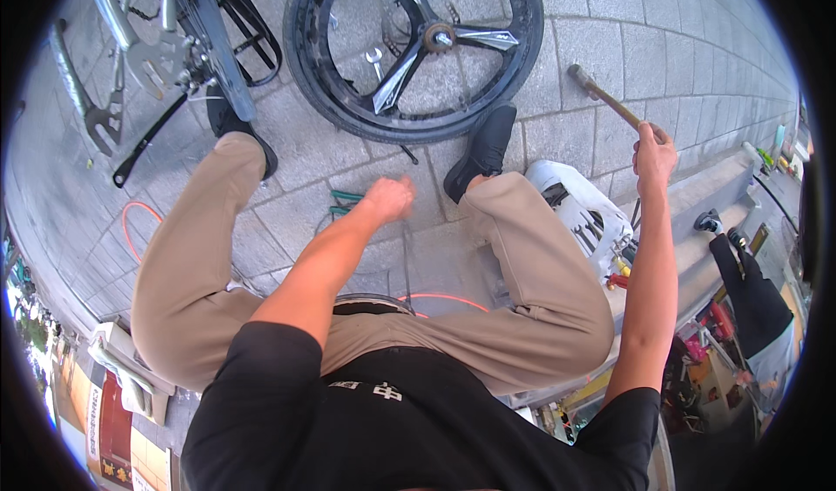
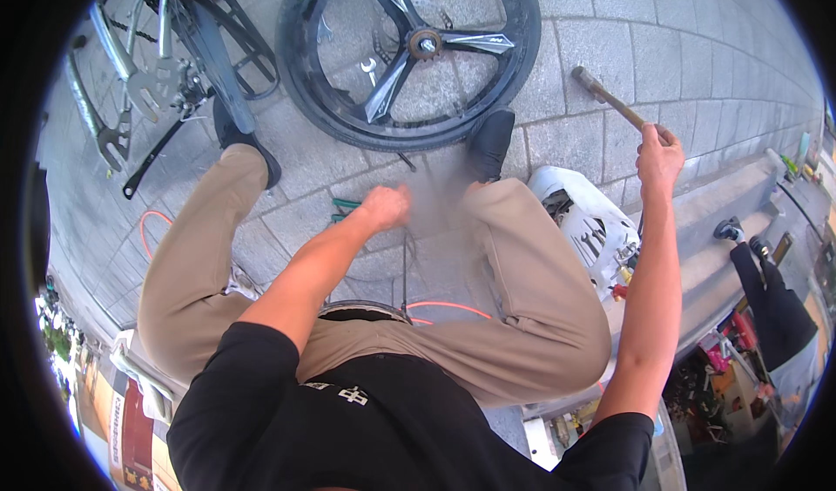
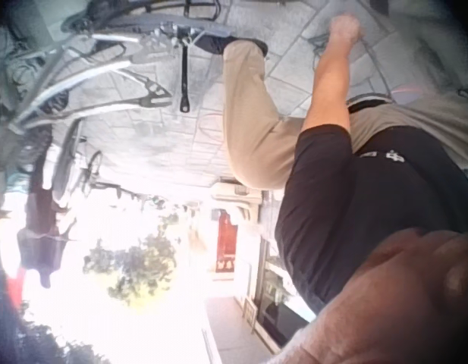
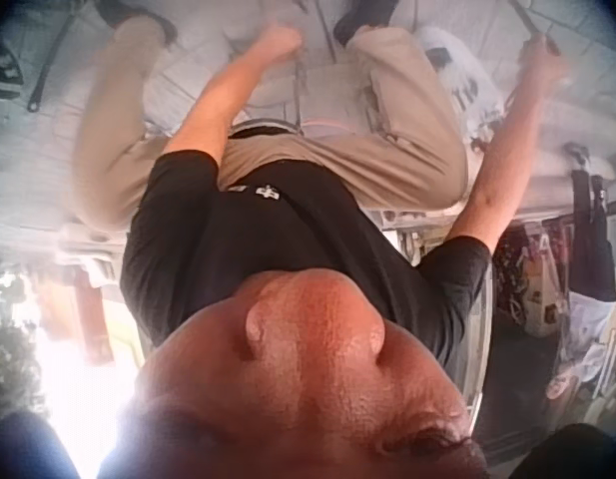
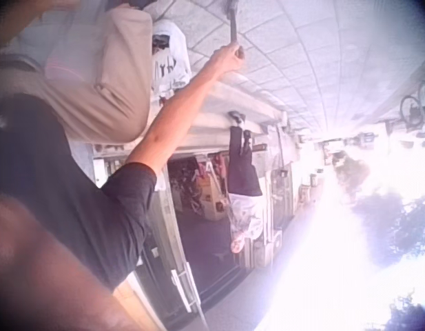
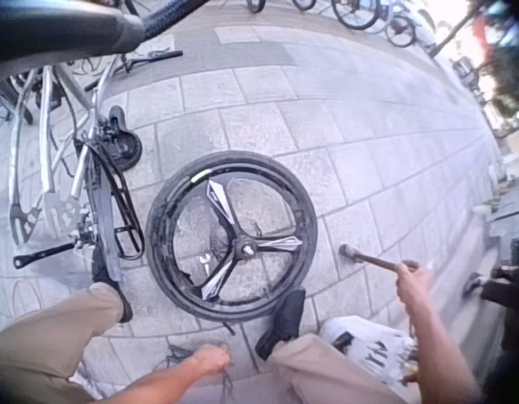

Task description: The person works on a bicycle wheel, using pliers and a hammer to adjust components on the hub. They briefly interact with another person holding a bicycle, then return to the wheel to continue adjustments.

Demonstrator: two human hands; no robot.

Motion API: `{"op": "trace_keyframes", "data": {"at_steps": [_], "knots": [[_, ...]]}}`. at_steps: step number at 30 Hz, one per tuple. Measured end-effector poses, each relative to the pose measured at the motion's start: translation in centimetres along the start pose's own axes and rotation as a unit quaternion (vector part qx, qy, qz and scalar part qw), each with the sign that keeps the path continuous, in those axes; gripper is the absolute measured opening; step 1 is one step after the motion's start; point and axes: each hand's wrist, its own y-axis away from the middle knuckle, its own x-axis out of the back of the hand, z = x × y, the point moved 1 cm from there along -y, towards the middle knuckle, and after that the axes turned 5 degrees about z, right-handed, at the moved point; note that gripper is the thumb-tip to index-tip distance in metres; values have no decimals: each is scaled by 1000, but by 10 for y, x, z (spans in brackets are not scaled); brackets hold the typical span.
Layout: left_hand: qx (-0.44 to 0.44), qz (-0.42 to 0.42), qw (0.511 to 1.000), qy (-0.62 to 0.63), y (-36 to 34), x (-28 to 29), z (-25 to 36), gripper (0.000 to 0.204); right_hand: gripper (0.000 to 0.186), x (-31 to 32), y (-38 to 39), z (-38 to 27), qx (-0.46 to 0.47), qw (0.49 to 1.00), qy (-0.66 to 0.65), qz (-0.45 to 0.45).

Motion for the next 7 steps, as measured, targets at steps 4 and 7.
{"op": "trace_keyframes", "data": {"at_steps": [4,7], "knots": [[-2,133,979,152,23,59,2,35,55,11,9,12,11,994,93,-63],[-11,312,906,285,28,116,-1,46,56,-3,26,8,151,861,461,-156]]}}
